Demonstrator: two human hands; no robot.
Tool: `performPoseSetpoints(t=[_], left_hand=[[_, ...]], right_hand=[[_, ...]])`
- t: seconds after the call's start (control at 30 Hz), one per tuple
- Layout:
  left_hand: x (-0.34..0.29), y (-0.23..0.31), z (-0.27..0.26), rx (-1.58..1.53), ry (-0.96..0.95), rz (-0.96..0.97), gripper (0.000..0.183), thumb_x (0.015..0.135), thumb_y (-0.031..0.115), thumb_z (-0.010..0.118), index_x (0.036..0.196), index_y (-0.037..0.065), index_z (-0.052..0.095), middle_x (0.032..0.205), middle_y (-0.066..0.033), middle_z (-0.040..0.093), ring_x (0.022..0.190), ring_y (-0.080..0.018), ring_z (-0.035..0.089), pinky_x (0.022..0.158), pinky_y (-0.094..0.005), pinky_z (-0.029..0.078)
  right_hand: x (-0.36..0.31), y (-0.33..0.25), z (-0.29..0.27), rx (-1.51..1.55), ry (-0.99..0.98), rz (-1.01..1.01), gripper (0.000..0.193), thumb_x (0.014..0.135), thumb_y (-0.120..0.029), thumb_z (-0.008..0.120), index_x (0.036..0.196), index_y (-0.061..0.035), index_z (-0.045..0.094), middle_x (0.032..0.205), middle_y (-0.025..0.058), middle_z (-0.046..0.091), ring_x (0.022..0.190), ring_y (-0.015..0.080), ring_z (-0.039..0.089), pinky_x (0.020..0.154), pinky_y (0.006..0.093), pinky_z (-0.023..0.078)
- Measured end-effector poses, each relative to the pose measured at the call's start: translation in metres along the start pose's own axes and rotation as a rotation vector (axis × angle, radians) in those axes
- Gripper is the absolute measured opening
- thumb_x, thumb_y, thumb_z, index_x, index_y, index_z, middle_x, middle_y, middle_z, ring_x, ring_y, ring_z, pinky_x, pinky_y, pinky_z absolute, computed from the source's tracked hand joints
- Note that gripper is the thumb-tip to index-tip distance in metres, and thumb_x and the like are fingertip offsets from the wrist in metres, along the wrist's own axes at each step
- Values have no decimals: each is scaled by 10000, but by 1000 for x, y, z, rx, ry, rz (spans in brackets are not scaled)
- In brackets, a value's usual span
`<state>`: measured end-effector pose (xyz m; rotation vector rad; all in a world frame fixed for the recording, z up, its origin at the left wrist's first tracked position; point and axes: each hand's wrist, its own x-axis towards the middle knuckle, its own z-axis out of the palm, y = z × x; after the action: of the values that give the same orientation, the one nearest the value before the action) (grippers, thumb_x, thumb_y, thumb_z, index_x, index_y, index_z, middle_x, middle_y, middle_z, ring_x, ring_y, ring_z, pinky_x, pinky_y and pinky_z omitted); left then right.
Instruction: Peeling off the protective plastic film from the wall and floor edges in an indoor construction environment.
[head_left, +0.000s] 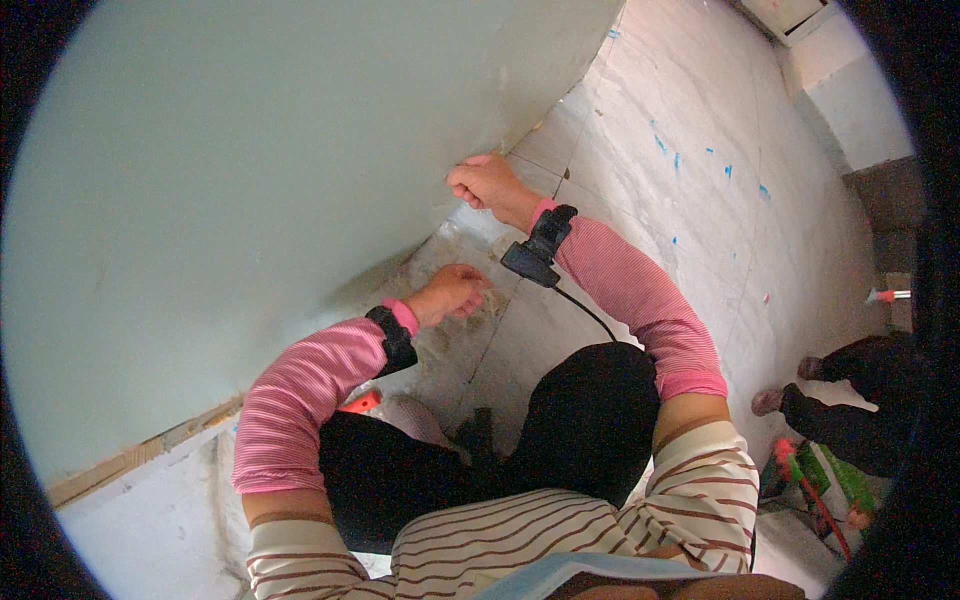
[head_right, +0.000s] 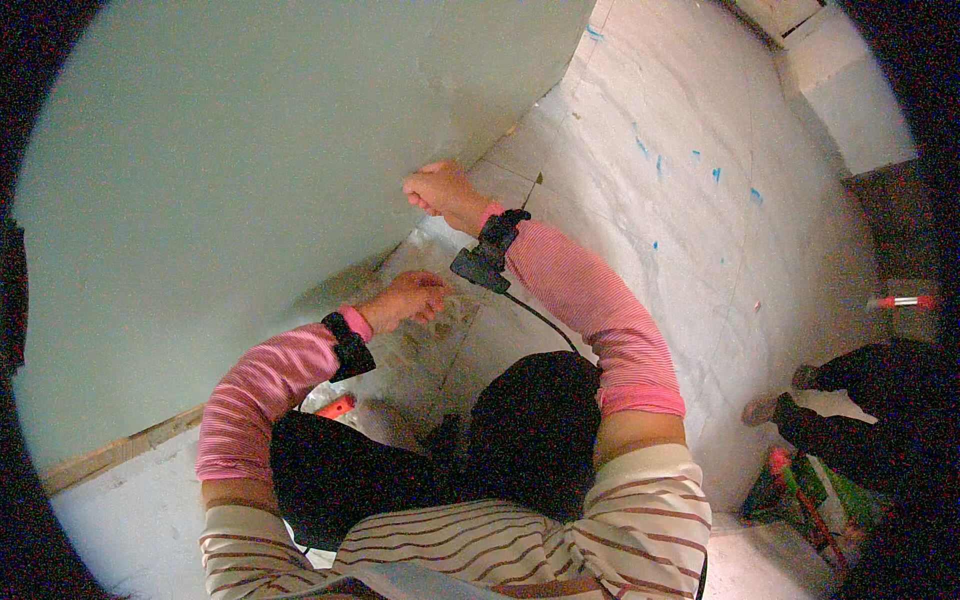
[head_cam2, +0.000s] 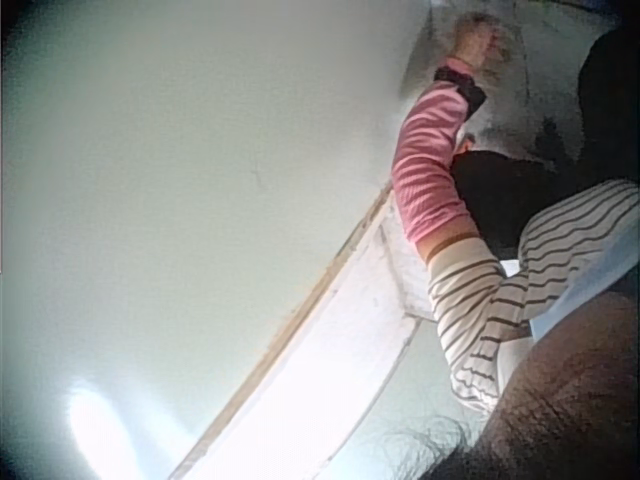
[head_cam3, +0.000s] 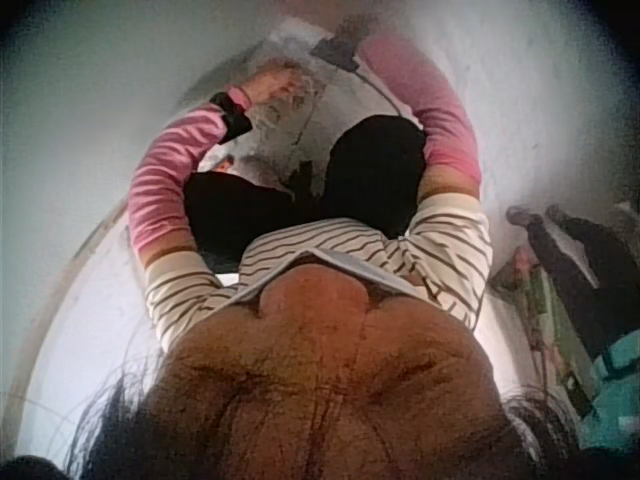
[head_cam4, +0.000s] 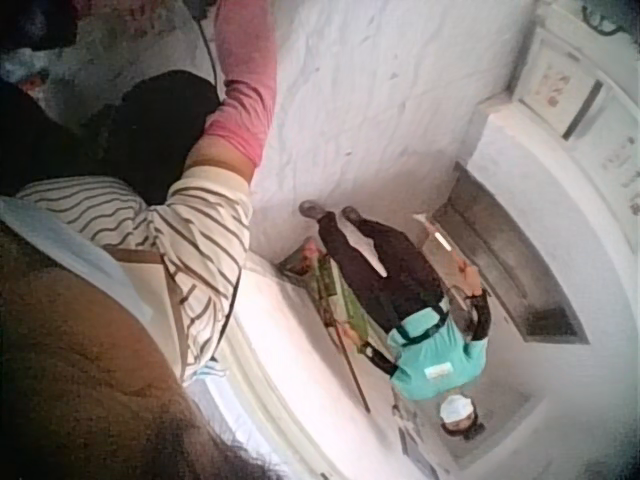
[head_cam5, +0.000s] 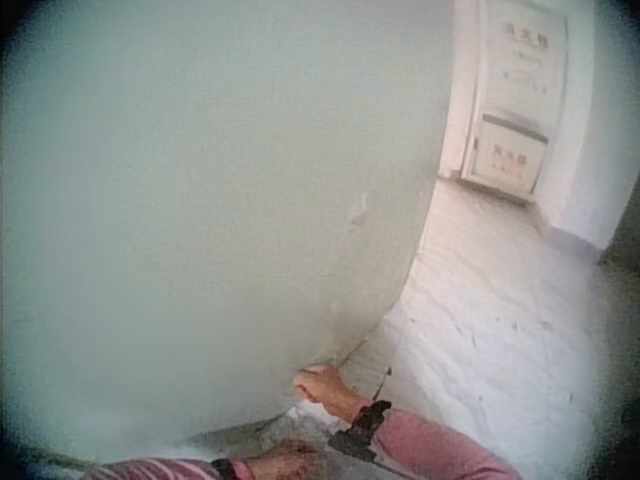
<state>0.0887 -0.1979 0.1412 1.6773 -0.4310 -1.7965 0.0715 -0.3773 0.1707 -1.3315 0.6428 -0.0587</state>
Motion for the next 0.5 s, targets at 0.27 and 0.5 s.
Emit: performPoseSetpoints(t=[0.27,0.5], left_hand=[[10,-16,-12,-51,-2,47,233,832,275,558,971,88,539,713,-3,557,562,-108,510,487,-232,435],[10,-9,-4,6,39,9,241,835,265,554,984,78,535,701,-4,553,561,-106,512,487,-225,430]], right_hand=[[-14,-7,-7,155,-113,57,180,775,-208,619,748,-31,606,685,8,588,548,24,481,474,169,376],[-8,-12,0,111,-67,56,114,748,-138,599,689,-42,584,626,11,566,500,35,453,428,181,344]])
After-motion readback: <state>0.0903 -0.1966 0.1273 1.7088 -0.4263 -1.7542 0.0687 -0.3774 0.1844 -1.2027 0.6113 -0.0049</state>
